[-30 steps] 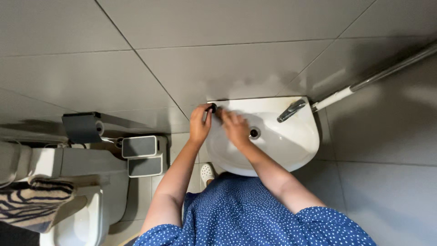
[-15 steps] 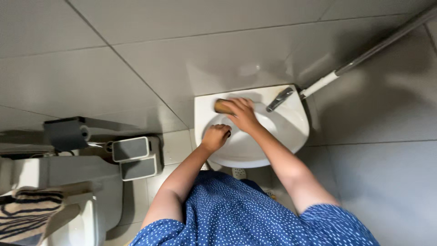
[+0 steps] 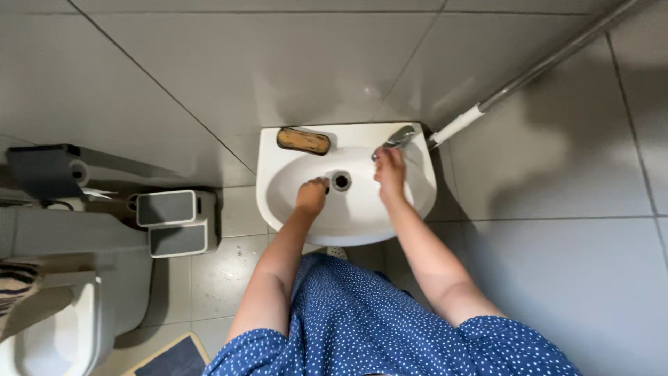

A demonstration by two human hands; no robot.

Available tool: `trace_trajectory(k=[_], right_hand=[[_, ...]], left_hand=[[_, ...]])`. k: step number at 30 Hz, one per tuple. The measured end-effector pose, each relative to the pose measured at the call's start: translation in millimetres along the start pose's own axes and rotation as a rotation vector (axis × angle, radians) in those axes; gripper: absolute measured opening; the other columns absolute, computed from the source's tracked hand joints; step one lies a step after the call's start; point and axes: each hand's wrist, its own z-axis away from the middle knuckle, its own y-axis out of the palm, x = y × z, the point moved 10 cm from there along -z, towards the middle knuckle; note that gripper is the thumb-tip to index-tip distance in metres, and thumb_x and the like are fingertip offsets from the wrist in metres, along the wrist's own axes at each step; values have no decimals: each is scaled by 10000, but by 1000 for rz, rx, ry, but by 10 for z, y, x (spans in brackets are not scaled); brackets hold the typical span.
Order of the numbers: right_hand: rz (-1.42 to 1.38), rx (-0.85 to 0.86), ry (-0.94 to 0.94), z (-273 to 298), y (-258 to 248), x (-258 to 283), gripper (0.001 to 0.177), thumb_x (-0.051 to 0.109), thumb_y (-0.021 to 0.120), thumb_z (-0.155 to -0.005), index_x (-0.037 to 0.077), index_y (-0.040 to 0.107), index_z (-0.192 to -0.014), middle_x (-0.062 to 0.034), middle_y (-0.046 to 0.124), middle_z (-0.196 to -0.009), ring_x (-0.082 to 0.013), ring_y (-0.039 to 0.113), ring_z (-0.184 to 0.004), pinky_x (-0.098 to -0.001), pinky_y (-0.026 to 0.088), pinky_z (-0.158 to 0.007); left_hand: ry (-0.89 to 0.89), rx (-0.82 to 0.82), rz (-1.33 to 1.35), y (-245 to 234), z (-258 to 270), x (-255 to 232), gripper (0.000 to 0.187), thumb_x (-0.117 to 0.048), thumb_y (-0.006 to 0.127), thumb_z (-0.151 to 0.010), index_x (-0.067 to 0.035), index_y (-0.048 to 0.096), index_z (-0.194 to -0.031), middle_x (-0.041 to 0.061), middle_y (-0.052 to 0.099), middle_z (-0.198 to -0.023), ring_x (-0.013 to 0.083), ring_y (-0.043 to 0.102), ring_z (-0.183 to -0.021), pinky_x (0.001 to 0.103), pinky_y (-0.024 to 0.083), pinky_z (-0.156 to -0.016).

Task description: The person scrubs a white bathroom sink with a sponge, rinses it under running water, and wipes the basin and faucet with a cloth. They repeat the scrubbing and rinsing cycle several times, handling the sponge and cloth throughout.

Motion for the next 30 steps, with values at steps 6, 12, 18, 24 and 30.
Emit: trace_trajectory(k=[6,12,18,24,30], right_hand=[[-375,439,363,-422,-101,295,225,254,652,-1000,81,642,-1143,-41,627,-892,-157,555,-651,-309,454,-601],[-605,547,228,-535,-128,528,319,169,625,-955,96,629,-1265,-39,666,-1035,-137,586,-798,-287,499,-731],[113,485,513,-122,-457,-738,175,183,586,-960,77,680,-1063,-95,705,-913,-186,721,-807,-324,595,-729],[-955,1291,579,-84,826,-641,377,355,557,-1190,104,663,-930,-17,561,-777,-169,523,-725,-328,450,-689],[-477,681,449,-410,488,-1038,227,244,694,-959,83,702,-1119,22,545,-732,-131,527,-699,-283,467,-667]], left_hand=[[-211,30,127,127,20,38,162,-4,545,-883,-78,657,-973,154,688,-1049,382,697,-927,475,568,-801],[-171,19,-174,110,25,-53,191,-79,590,-862,-128,655,-1035,87,679,-1063,300,673,-1034,482,528,-862],[-221,165,-248,208,-33,-136,227,-151,633,-840,-159,686,-1061,55,675,-1121,265,647,-1100,461,499,-894],[-238,212,-238,383,-168,-207,158,-225,592,-950,-157,709,-1032,53,720,-1097,247,678,-1045,482,488,-876],[-580,21,2030,807,-684,-503,242,-254,466,-1059,-105,653,-1019,20,698,-898,152,652,-794,326,528,-748]])
